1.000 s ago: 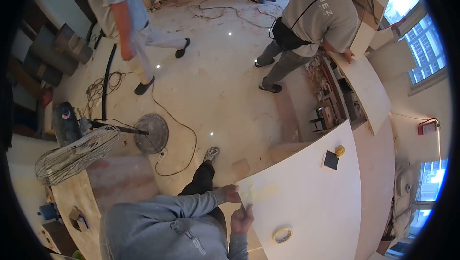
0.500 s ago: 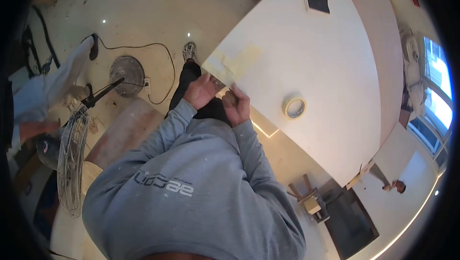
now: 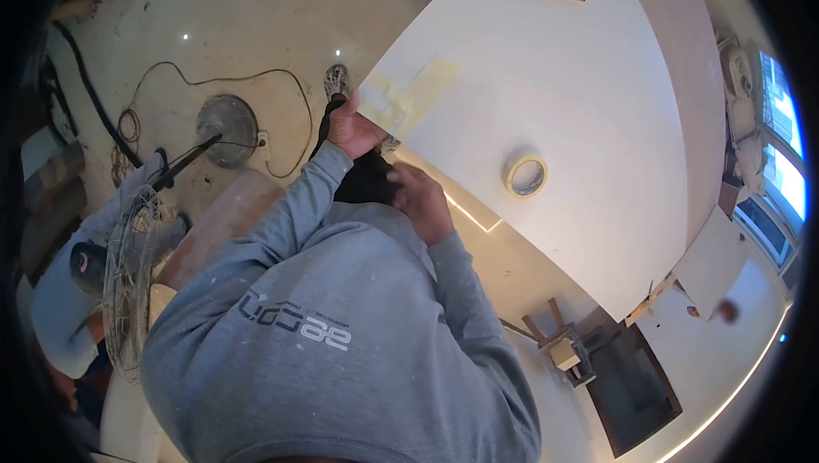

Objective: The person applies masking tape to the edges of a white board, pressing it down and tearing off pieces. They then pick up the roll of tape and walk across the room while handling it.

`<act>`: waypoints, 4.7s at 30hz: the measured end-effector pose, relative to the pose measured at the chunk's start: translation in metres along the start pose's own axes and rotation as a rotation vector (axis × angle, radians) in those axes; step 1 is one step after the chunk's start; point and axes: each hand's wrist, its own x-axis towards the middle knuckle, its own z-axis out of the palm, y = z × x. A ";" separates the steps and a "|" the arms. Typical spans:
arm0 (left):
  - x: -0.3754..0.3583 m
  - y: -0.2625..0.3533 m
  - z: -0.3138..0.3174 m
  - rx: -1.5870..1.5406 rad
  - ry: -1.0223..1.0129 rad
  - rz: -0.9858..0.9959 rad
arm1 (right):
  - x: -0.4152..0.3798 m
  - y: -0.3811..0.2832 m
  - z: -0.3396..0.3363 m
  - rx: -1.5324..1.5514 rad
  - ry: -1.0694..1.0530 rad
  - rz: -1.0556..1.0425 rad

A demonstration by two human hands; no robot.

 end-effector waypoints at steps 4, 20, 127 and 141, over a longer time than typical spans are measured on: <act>0.004 -0.004 -0.007 -0.056 0.043 0.004 | -0.016 -0.014 -0.015 -0.653 0.042 -0.307; 0.029 0.058 -0.008 0.161 0.163 -0.024 | 0.082 -0.137 0.048 -1.590 0.604 -1.512; 0.043 0.244 0.111 1.379 -0.488 -0.282 | -0.138 -0.100 0.189 -0.915 0.322 -1.229; -0.021 0.102 0.198 0.947 -0.408 -0.307 | -0.087 -0.112 0.130 -0.693 0.014 -1.123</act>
